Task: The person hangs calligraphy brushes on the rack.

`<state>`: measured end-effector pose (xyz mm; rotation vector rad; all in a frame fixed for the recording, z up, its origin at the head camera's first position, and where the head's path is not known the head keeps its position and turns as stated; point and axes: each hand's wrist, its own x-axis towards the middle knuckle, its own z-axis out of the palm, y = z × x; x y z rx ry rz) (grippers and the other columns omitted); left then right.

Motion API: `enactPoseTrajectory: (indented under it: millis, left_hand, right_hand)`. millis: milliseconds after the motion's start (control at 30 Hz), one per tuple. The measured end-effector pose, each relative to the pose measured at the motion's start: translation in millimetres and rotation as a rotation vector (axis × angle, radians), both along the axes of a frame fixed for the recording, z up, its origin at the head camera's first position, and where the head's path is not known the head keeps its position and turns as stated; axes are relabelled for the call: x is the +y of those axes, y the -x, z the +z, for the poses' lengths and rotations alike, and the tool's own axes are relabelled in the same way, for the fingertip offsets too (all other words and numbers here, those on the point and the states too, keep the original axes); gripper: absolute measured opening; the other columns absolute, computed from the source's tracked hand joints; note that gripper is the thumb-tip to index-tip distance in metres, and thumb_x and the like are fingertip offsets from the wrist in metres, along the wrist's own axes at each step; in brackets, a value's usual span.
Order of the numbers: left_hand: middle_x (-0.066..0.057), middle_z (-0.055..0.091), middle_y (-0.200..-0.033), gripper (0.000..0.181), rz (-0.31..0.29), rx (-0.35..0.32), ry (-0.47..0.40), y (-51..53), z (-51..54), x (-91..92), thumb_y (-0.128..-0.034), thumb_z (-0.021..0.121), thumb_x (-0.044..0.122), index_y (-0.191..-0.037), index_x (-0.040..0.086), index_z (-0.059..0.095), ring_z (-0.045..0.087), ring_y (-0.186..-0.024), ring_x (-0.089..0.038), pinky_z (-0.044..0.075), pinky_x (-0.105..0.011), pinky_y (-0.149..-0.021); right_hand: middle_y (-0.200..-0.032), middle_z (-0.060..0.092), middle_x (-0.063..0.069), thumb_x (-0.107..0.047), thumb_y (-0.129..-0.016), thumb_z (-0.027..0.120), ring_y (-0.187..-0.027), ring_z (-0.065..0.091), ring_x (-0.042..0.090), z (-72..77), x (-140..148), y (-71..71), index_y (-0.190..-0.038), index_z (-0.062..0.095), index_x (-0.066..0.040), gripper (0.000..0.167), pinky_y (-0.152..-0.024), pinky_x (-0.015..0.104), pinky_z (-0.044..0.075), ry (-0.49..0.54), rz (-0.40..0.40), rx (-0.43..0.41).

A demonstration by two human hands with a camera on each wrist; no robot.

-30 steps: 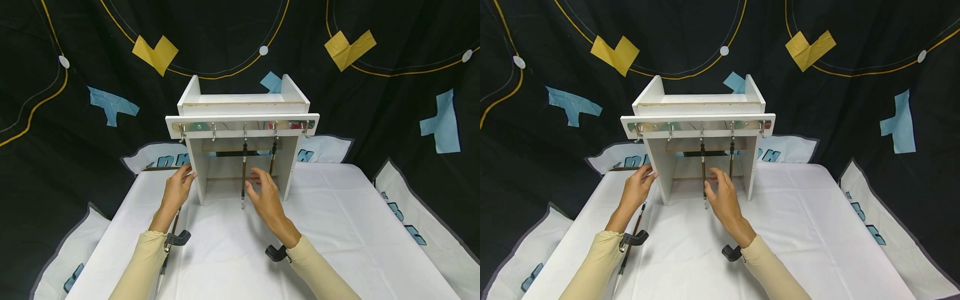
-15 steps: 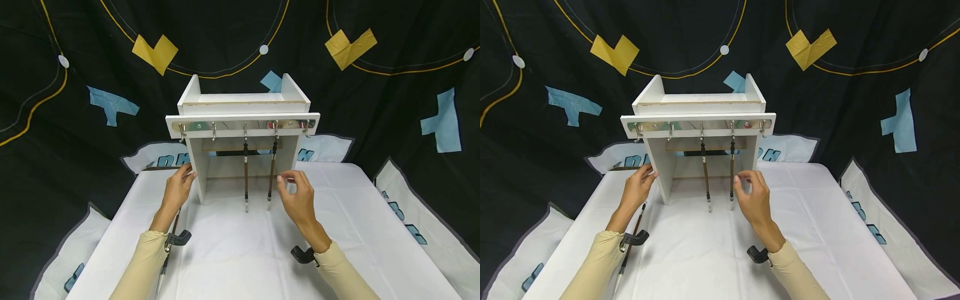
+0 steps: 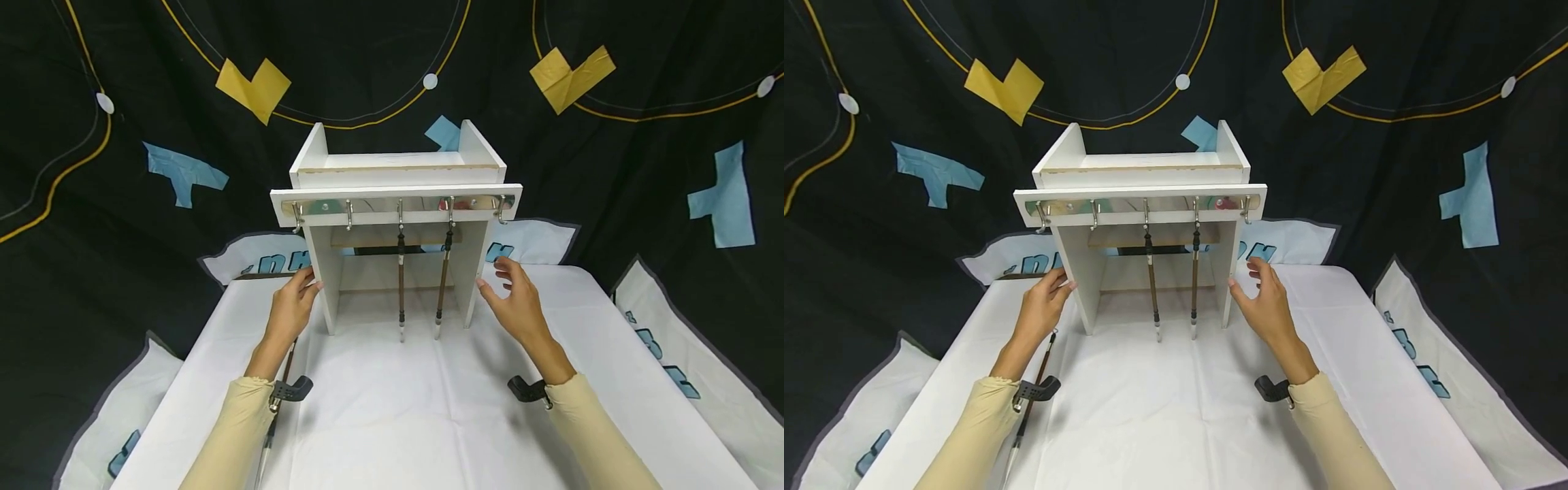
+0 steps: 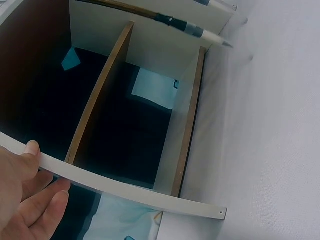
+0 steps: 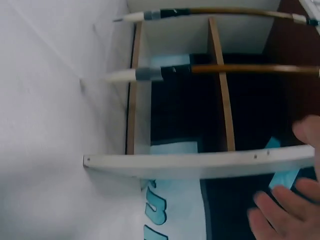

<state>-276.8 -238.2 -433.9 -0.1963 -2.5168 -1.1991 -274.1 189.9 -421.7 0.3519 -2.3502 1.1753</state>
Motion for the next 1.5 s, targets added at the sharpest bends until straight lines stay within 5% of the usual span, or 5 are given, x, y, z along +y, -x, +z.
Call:
enactPoseTrajectory:
  millis: [167, 433, 733, 1000, 1500]
  left_hand:
    - [-0.025, 0.056, -0.152, 0.046, -0.015, 0.018, 0.004, -0.1, -1.1, -2.1, -0.1122, 0.055, 0.024, -0.153, 0.004, 0.05, 0.059, -0.137, -0.042, 0.053, -0.054, -0.11]
    - [-0.025, 0.056, -0.152, 0.047, -0.011, -0.009, 0.004, -3.4, -3.9, -3.0, -0.1125, 0.055, 0.023, -0.154, 0.002, 0.048, 0.06, -0.136, -0.042, 0.053, -0.054, -0.11]
    - [-0.02, 0.055, -0.155, 0.047, -0.026, 0.005, 0.013, -7.5, -8.2, -1.2, -0.1115, 0.057, 0.022, -0.155, 0.006, 0.048, 0.063, -0.133, -0.039, 0.055, -0.054, -0.108]
    - [-0.023, 0.061, -0.147, 0.045, 0.047, -0.02, 0.033, -14.6, -16.0, -5.2, -0.1084, 0.064, 0.023, -0.148, 0.003, 0.054, 0.065, -0.129, -0.042, 0.056, -0.055, -0.106]
    - [-0.032, 0.06, -0.139, 0.052, 0.165, -0.2, 0.17, -41.7, -33.5, -20.3, -0.1044, 0.068, 0.019, -0.149, -0.002, 0.052, 0.062, -0.125, -0.048, 0.056, -0.062, -0.097]
  right_hand:
    - [-0.156, 0.051, 0.023, -0.026, -0.105, 0.069, -0.141, 0.054, 0.042, -2.6, 5.4, 14.8, -0.157, 0.04, -0.001, 0.065, -0.115, 0.057, 0.048, -0.048, 0.105, -0.164]
    - [-0.154, 0.051, 0.028, -0.027, -0.109, 0.063, -0.138, 0.056, 0.045, -8.8, 4.3, 26.8, -0.158, 0.039, -0.001, 0.061, -0.113, 0.058, 0.05, -0.069, 0.165, -0.257]
    - [-0.147, 0.056, 0.034, -0.026, -0.112, 0.056, -0.131, 0.061, 0.049, -13.4, 5.2, 32.3, -0.158, 0.039, 0.002, 0.057, -0.108, 0.06, 0.053, -0.053, 0.144, -0.232]
    - [-0.14, 0.063, 0.032, -0.022, -0.111, 0.057, -0.123, 0.067, 0.048, -14.1, 5.4, 34.7, -0.154, 0.047, 0.0, 0.049, -0.106, 0.059, 0.055, -0.013, 0.128, -0.186]
    - [-0.138, 0.065, 0.03, -0.023, -0.11, 0.059, -0.124, 0.067, 0.047, -13.4, 6.6, 35.2, -0.154, 0.048, -0.002, 0.049, -0.106, 0.06, 0.055, -0.005, 0.13, -0.174]
